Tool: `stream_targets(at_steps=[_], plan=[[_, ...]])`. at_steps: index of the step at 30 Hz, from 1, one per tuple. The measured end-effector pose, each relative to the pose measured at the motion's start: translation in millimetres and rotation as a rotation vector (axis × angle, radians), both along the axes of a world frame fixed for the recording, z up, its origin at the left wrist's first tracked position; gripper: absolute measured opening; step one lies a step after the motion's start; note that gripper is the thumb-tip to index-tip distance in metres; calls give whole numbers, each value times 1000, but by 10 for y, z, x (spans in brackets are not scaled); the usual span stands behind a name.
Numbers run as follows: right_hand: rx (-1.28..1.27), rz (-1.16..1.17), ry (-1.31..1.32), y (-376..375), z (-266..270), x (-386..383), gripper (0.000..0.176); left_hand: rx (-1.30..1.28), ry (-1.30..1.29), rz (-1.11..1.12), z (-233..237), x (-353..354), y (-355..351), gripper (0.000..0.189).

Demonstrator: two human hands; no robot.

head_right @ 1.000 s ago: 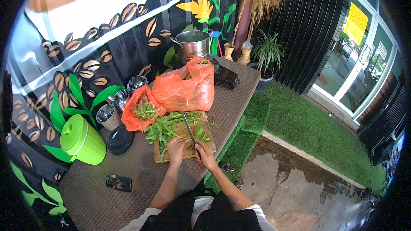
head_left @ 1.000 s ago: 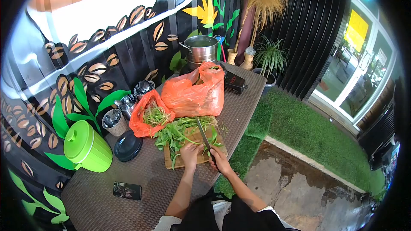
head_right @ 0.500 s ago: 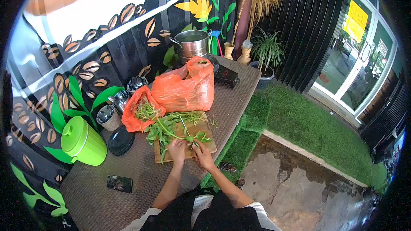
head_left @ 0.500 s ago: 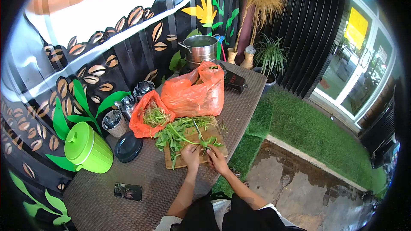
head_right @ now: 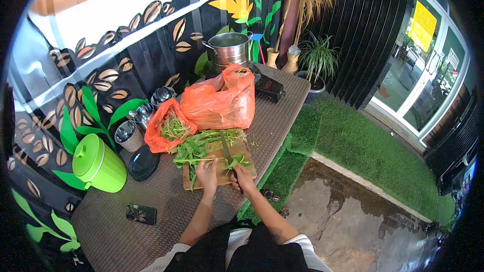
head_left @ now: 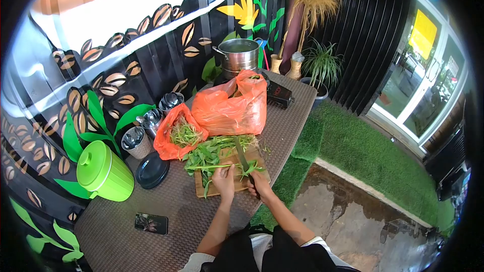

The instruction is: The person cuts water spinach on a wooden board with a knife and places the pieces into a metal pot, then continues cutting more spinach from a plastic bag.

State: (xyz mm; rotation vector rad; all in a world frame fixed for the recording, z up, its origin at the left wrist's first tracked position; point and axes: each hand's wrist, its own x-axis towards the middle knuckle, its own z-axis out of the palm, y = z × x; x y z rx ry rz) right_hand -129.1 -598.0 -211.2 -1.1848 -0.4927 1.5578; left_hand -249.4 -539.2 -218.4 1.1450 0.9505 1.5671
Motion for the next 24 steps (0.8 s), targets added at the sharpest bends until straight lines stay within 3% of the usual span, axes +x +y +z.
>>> stream_targets(at_steps=[2,4,5,7,11,14,16,17,21,24], plan=[[-30,33,83,7,48,25,22,6,-98,40,80,-35,13,19],[-169,210,436,38,0,106,31,8,-62,50,140,-63,29,20],[-170,211,438,35,-35,132,31,-19,-157,33,166,-74,36,19],[-140,348,710,27,-26,159,44,-46,-249,18,128,-107,59,18],[-107,389,749,-14,-40,203,49,-102,-332,-41,36,-124,104,17],[-68,333,517,-61,66,214,50,-108,-367,-52,96,-114,67,17],[-90,29,95,-116,215,159,46,-109,-370,-56,81,-109,59,17],[46,-29,-14,-128,274,131,40,-109,-373,-50,75,-101,66,19],[238,-41,-277,-164,554,-24,36,-120,-354,-21,66,-62,64,21],[355,6,-379,-123,367,-180,34,-202,-451,-50,111,-15,33,20]])
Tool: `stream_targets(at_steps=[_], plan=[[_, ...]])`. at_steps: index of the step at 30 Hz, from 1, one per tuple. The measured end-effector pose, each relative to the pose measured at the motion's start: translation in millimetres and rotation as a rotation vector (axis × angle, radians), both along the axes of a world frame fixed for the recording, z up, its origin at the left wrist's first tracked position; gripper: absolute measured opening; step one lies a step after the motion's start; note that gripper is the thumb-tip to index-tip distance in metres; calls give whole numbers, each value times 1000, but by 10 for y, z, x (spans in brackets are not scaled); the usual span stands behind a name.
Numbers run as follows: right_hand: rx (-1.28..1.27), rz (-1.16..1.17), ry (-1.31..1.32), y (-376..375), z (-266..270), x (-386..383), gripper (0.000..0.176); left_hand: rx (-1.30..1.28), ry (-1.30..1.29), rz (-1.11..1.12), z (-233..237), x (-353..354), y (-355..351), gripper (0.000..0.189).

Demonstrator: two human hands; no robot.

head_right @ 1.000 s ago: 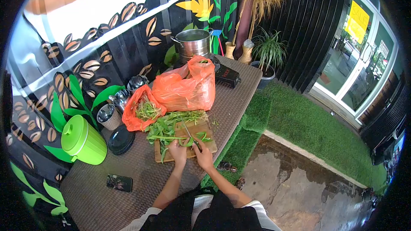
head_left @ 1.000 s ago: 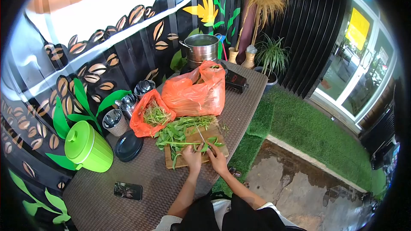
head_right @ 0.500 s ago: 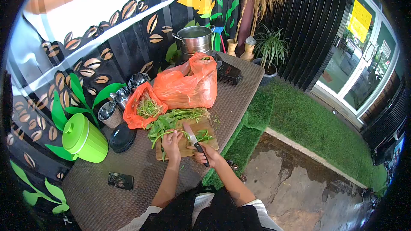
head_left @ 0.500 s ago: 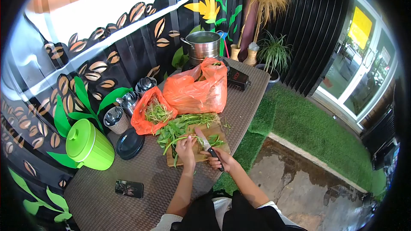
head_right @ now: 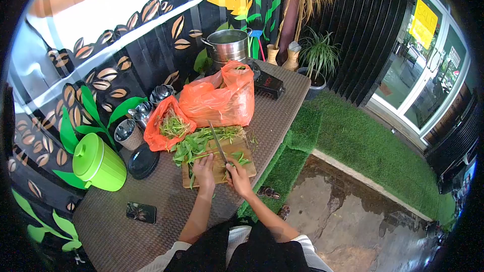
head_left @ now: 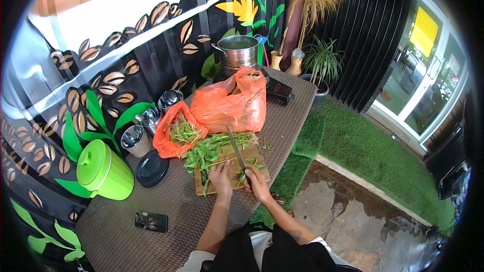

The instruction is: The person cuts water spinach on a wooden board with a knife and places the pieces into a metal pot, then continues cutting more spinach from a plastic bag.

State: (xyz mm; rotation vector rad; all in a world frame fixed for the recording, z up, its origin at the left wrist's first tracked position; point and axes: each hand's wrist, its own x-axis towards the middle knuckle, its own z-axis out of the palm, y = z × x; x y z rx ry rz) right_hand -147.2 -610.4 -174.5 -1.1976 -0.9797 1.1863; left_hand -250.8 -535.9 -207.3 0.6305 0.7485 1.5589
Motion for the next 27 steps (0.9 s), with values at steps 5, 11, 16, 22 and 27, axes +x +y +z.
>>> stream_targets(at_steps=[5,11,16,22,27], plan=[[3,-5,57,37,-134,-55,40,-69,-24,-67,93,-2,-77,22],[101,-47,-110,73,-236,-55,44,-107,-64,-108,89,32,-80,24],[151,-73,-229,63,-243,-60,44,-92,-75,-104,23,33,-65,26],[97,11,70,69,-185,-2,42,-47,-121,-116,10,60,-45,17],[146,-7,-37,100,-303,-31,41,-22,-28,-87,-21,53,-57,15]])
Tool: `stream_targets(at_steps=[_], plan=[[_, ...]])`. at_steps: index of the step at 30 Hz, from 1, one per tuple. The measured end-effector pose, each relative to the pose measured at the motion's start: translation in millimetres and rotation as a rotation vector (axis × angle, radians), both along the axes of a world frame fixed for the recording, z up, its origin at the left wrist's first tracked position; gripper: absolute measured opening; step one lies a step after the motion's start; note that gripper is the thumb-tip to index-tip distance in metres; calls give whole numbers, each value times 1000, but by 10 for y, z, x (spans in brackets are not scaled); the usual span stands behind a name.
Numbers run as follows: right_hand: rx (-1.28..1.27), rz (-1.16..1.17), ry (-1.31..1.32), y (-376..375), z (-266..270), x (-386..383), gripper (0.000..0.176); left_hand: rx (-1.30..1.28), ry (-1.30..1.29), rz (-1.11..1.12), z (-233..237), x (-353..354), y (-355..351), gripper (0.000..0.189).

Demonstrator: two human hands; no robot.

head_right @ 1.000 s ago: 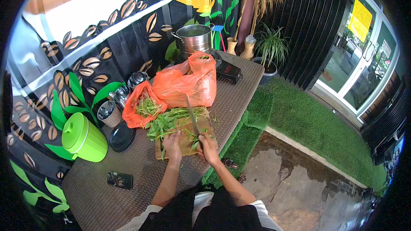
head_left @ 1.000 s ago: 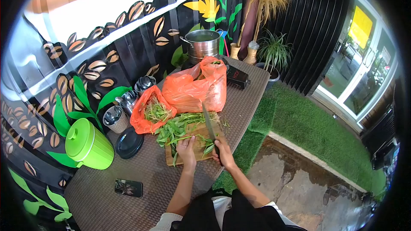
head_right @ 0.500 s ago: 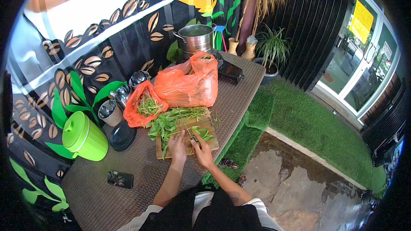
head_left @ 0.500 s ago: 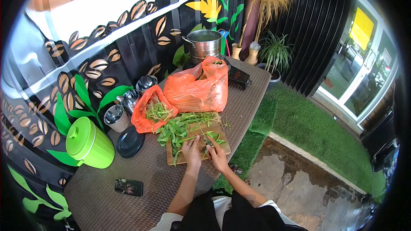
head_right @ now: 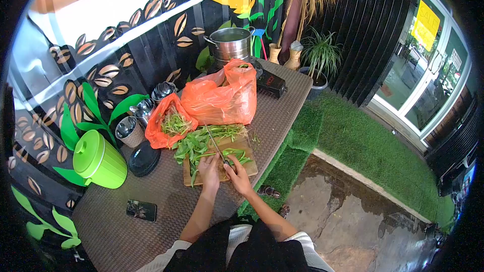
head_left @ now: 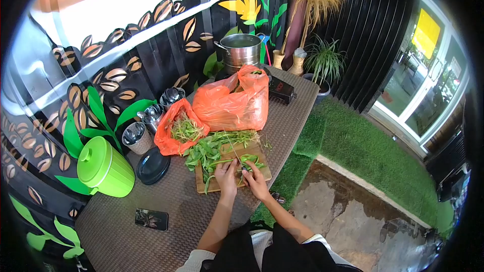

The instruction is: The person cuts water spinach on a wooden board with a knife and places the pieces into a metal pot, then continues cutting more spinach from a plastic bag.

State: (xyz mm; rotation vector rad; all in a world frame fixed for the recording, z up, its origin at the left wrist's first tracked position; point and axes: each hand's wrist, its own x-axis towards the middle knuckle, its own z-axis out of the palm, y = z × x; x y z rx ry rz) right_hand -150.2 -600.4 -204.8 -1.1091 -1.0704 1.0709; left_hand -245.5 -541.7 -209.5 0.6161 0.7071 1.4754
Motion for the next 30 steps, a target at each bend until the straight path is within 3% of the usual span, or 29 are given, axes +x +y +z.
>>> stream_targets(at_steps=[5,7,10,13,16,28,30], plan=[[-3,-123,-184,45,-115,-28,40,47,119,31,39,-6,-28,19],[-13,-285,-535,13,-46,-62,40,61,143,60,40,16,-46,17],[-16,-372,-608,-13,76,-146,42,74,170,109,-9,40,-47,14],[-175,-343,-610,-46,200,-189,43,74,212,151,-52,55,-47,14],[-71,-442,-610,-25,74,-262,44,76,240,177,-62,69,-58,13],[-167,-416,-366,25,-141,-332,42,86,273,212,-157,95,-135,13],[-86,-495,-409,155,-468,-275,42,61,279,268,-137,100,-149,11]])
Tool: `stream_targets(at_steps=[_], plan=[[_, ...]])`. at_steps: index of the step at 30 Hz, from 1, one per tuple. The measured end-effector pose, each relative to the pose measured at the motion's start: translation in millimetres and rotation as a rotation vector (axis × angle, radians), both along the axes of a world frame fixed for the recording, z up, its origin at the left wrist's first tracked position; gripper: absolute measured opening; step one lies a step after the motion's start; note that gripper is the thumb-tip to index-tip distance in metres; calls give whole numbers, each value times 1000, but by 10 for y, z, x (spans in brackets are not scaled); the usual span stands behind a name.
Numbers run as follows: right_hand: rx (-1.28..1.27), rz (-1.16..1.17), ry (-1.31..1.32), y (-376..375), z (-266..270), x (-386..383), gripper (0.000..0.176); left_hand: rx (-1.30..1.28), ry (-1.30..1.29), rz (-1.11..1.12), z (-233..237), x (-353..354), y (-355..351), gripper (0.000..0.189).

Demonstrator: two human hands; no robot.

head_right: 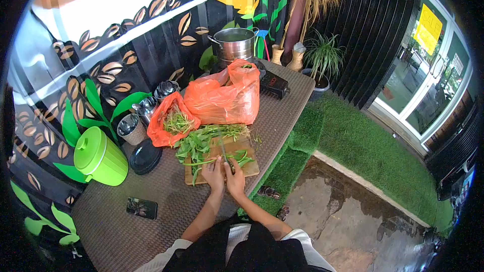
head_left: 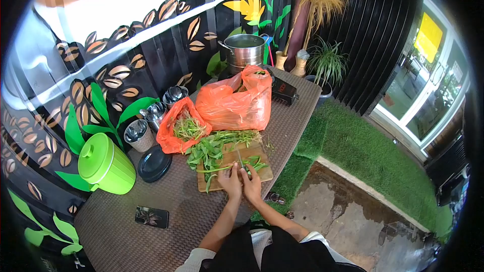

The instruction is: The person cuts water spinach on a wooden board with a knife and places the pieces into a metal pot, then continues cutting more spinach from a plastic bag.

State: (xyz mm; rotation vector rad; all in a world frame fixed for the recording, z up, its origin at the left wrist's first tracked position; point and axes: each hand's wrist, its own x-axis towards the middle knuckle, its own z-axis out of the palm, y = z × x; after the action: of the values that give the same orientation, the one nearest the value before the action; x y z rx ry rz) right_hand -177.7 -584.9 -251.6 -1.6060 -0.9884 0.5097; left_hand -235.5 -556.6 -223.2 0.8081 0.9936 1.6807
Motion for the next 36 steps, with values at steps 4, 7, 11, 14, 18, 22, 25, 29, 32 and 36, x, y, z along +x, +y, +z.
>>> stream_targets(at_steps=[4,7,11,14,18,22,25,29,32,36], plan=[[-119,156,467,5,-17,175,41,60,-81,-27,13,-67,90,12],[-236,280,792,-98,326,149,37,26,-119,-116,67,-114,125,20],[-354,349,1071,-126,421,285,39,-127,-262,-184,77,-195,166,23],[-223,377,1095,-184,537,320,42,-154,-348,-233,92,-221,180,21],[-98,433,1103,-214,601,282,38,-188,-357,-305,149,-215,154,17],[-132,472,920,-187,558,243,33,-182,-362,-347,123,-185,154,17],[-97,521,863,-187,615,247,32,-184,-391,-379,133,-181,142,16],[-61,543,901,-196,673,270,34,-177,-373,-390,165,-163,127,14],[-51,532,928,-206,697,271,37,-183,-362,-387,182,-148,113,15],[-62,525,891,-193,635,278,41,-170,-334,-401,172,-150,116,17]])
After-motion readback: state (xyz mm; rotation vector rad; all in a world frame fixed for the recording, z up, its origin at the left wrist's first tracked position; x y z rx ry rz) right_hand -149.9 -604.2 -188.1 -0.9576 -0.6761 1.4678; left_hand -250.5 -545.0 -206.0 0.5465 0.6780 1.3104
